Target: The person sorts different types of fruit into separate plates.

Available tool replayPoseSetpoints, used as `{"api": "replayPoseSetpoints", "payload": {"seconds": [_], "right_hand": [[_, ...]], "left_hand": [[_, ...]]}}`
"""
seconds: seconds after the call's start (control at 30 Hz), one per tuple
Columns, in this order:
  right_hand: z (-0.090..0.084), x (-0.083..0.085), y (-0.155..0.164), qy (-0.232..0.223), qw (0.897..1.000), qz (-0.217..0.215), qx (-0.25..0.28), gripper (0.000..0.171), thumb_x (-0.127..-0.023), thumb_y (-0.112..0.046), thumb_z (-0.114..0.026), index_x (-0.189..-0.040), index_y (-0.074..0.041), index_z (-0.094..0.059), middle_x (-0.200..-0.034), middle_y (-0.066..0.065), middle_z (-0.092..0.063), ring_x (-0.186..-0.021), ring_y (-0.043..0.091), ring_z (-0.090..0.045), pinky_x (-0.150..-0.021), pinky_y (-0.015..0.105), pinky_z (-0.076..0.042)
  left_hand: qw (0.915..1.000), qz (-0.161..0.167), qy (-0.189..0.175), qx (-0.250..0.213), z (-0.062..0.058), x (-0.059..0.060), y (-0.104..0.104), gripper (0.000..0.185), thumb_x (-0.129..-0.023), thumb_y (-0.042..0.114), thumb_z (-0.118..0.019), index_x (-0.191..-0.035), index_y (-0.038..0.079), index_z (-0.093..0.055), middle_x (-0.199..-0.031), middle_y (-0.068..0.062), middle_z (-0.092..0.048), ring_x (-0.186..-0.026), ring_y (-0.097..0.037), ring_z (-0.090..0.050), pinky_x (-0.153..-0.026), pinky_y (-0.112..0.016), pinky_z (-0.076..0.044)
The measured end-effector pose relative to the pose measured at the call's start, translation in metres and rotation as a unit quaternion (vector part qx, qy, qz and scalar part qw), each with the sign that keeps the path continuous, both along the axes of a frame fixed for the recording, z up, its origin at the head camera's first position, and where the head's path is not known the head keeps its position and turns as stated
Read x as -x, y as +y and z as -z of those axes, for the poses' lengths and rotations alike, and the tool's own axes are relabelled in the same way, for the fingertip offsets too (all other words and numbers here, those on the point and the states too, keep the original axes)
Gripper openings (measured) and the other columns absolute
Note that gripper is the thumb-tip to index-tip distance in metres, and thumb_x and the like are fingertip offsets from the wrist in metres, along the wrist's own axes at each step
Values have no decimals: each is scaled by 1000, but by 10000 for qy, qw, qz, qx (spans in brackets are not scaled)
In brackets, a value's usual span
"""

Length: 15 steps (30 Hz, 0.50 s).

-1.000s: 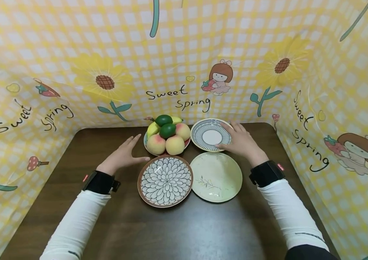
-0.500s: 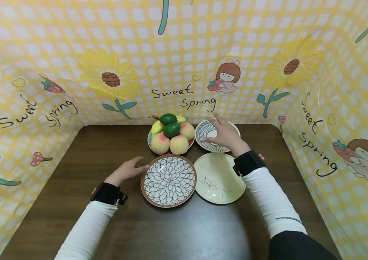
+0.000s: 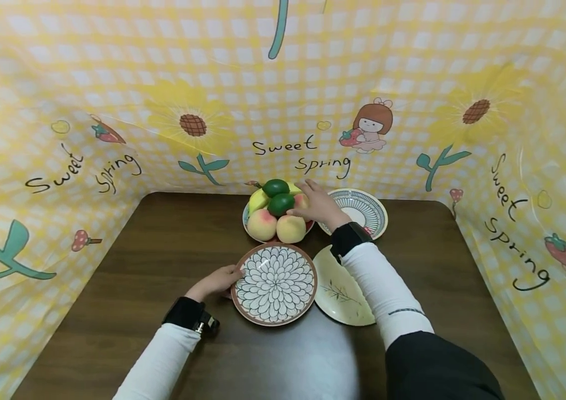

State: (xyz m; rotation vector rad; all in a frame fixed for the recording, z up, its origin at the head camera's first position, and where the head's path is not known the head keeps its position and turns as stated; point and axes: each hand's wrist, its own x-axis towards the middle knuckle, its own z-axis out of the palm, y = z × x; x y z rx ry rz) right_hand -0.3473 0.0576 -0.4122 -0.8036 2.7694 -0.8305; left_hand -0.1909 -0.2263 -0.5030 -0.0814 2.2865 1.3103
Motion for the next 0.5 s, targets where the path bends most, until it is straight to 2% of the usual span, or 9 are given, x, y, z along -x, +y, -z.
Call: {"api": "replayPoseSetpoints", "payload": {"seconds": [0.13, 0.27, 0.37, 0.4, 0.5], "right_hand": [[5, 6, -16, -22, 9999, 14, -114, 89, -91, -43, -75, -161, -8, -32, -161, 30, -31, -143, 47, -42, -118, 59, -38], [8, 10, -29, -182, 9996, 4, -193, 90, -92, -43, -76, -161, -10, -31, -157, 31, -32, -135, 45, -49, -114, 56, -42], [8, 11, -37, -352, 9991, -38, -221, 89, -92, -42, -75, -163, -14, -29, -160, 31, -28, -139, 47, -46, -115, 58, -41], [8, 11, -40, -400, 9989, -66, -215, 88, -92, -42, -75, -163, -16, -29, -160, 32, -27, -139, 48, -46, -114, 59, -41], [7, 11, -49, -399, 9988, -161, -235, 87, -92, -39, -76, -162, -17, -31, -158, 33, -29, -135, 49, -48, -112, 59, -43]], "left_hand": [[9973, -311, -183, -639, 9, -2, 3, 40, -109, 24, -42, -128, -10, -52, -84, -4, -64, -68, -7, -61, -61, -22, -51], [9915, -292, -284, -1237, 17, -3, -1, 39, -108, 31, -46, -119, -6, -52, -82, 1, -61, -67, -6, -60, -60, -19, -50], [9888, -391, -473, -1363, 17, -4, -4, 41, -108, 31, -44, -125, -6, -50, -84, 2, -61, -68, -4, -60, -60, -17, -50], [9891, -506, -555, -1269, 15, -5, -3, 41, -109, 28, -42, -129, -7, -48, -86, 2, -61, -69, -3, -60, -61, -17, -50], [9887, -510, -601, -1272, 12, -7, -3, 43, -110, 24, -39, -135, -10, -46, -87, 2, -63, -69, -2, -61, -62, -17, -50]]}}
